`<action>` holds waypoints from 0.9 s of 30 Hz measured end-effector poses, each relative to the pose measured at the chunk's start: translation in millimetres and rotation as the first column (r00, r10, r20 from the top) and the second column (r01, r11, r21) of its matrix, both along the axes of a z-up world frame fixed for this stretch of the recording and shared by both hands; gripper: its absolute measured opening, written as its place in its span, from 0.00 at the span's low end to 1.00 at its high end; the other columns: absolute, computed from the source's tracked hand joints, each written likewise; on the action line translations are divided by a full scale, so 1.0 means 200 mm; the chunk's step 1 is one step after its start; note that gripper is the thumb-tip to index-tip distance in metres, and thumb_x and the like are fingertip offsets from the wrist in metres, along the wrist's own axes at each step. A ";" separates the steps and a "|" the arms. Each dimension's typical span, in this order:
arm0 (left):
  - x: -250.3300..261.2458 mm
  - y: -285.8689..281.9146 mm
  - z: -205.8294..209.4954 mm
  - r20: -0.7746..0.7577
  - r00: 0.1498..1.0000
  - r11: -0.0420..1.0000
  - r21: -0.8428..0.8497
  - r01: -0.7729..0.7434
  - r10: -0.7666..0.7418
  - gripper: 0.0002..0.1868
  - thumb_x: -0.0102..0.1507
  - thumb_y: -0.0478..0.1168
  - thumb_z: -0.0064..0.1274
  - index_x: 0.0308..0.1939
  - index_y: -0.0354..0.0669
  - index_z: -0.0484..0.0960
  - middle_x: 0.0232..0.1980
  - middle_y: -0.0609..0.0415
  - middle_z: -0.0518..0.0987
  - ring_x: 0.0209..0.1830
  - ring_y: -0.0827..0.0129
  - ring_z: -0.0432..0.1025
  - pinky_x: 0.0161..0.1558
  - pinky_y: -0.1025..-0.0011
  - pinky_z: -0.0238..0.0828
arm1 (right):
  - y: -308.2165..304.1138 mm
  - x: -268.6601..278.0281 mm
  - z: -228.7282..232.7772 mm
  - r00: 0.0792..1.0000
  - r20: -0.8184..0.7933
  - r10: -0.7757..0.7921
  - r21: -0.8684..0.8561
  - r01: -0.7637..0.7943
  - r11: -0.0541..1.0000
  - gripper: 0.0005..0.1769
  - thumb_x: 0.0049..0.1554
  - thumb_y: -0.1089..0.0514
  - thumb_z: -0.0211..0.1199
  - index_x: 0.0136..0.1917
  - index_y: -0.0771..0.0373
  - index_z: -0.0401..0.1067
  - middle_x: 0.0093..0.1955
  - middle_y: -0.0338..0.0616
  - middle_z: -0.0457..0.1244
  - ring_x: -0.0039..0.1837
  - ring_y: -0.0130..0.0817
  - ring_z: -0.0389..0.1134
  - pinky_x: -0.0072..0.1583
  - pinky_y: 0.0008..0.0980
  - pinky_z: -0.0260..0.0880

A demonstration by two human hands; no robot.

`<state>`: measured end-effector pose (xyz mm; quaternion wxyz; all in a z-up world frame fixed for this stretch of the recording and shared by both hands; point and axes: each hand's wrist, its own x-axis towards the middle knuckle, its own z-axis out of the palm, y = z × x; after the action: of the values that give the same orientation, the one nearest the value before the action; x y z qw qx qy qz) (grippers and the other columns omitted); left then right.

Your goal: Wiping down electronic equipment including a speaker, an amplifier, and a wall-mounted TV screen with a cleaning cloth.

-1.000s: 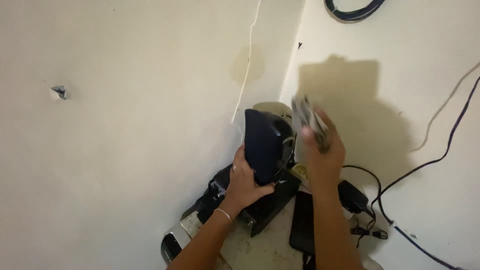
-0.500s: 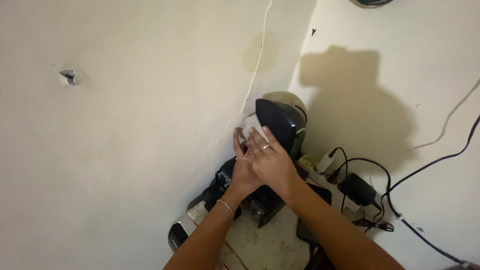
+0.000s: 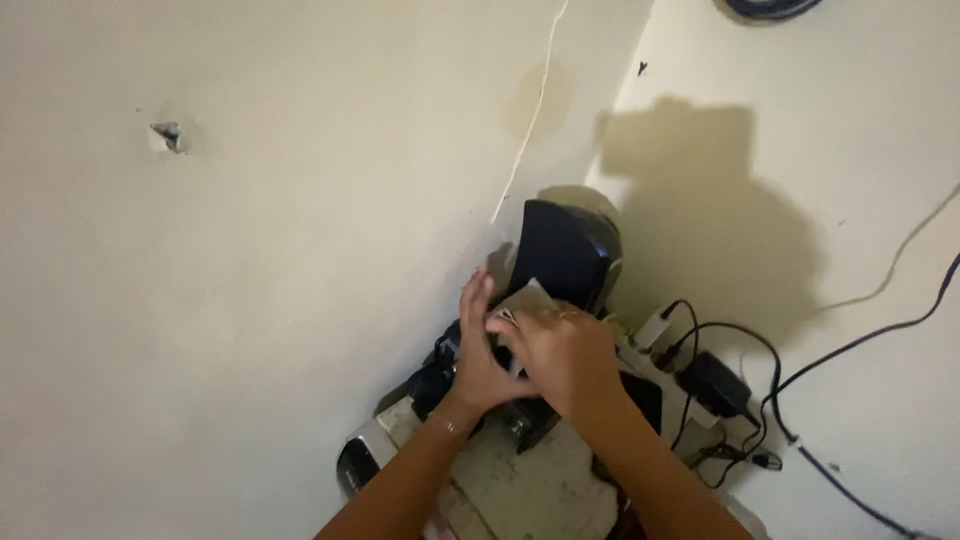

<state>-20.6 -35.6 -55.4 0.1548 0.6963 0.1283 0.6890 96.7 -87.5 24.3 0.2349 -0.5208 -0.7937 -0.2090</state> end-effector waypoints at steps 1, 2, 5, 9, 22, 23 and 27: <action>-0.03 0.03 -0.03 0.007 1.000 1.000 0.007 -0.002 0.002 0.69 0.47 0.50 0.74 0.80 0.47 0.41 0.81 0.36 0.46 0.81 0.44 0.44 0.74 0.49 0.50 | -0.02 0.04 0.03 1.000 0.007 0.002 0.007 -0.002 1.000 0.21 0.60 0.45 0.64 0.35 0.63 0.77 0.27 0.48 0.65 0.29 0.39 0.66 0.36 0.38 0.69; -0.05 0.07 -0.05 -0.005 0.999 0.997 0.060 -0.050 0.050 0.56 0.51 0.49 0.72 0.76 0.47 0.52 0.74 0.39 0.56 0.75 0.48 0.54 0.70 0.54 0.60 | -0.03 0.07 0.05 0.982 -0.133 0.131 -0.005 -0.133 0.991 0.19 0.62 0.46 0.63 0.39 0.63 0.77 0.30 0.47 0.65 0.31 0.38 0.67 0.38 0.37 0.68; -0.10 0.14 0.01 0.046 0.967 0.968 0.002 -0.252 0.251 0.28 0.58 0.43 0.69 0.58 0.44 0.74 0.53 0.43 0.77 0.52 0.57 0.73 0.52 0.63 0.73 | -0.04 0.12 0.17 0.865 -0.433 0.253 0.198 -0.182 0.963 0.18 0.63 0.48 0.57 0.50 0.64 0.77 0.39 0.46 0.69 0.34 0.36 0.68 0.41 0.35 0.69; -0.13 0.11 0.31 0.162 0.888 0.865 -0.353 -0.356 0.431 0.16 0.66 0.38 0.60 0.53 0.32 0.78 0.40 0.44 0.85 0.37 0.60 0.82 0.39 0.69 0.76 | 0.07 0.04 0.36 0.953 -0.259 0.158 0.654 0.053 0.755 0.37 0.54 0.48 0.70 0.66 0.76 0.64 0.60 0.65 0.64 0.60 0.56 0.67 0.60 0.46 0.69; 0.08 0.55 0.13 -0.057 0.905 0.868 -0.316 0.384 -0.421 0.18 0.67 0.31 0.44 0.61 0.30 0.75 0.47 0.56 0.79 0.46 0.74 0.71 0.51 0.74 0.71 | 0.14 0.35 0.00 0.697 -0.669 0.259 0.367 0.007 0.930 0.34 0.53 0.58 0.76 0.70 0.64 0.68 0.71 0.54 0.65 0.71 0.45 0.68 0.71 0.40 0.66; 0.07 0.54 0.10 -0.064 0.893 0.818 -0.433 0.378 -0.446 0.20 0.66 0.30 0.43 0.63 0.32 0.75 0.46 0.58 0.79 0.45 0.75 0.71 0.50 0.74 0.71 | 0.14 0.35 0.00 0.657 -0.693 0.297 0.378 -0.021 0.926 0.34 0.54 0.58 0.75 0.71 0.64 0.68 0.71 0.53 0.65 0.72 0.45 0.67 0.72 0.39 0.66; 0.03 0.57 -0.23 -0.181 0.890 0.735 -0.643 0.216 -0.419 0.18 0.67 0.31 0.46 0.62 0.32 0.77 0.41 0.56 0.79 0.39 0.74 0.70 0.45 0.72 0.73 | 0.12 0.38 -0.02 0.616 -0.730 0.294 0.358 -0.022 0.934 0.34 0.56 0.57 0.75 0.72 0.64 0.67 0.70 0.52 0.65 0.70 0.41 0.68 0.71 0.37 0.68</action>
<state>-14.1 79.1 -101.3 0.4640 0.7210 0.2427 0.4539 172.4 -63.0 20.3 0.6496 -0.4423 -0.6148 -0.0668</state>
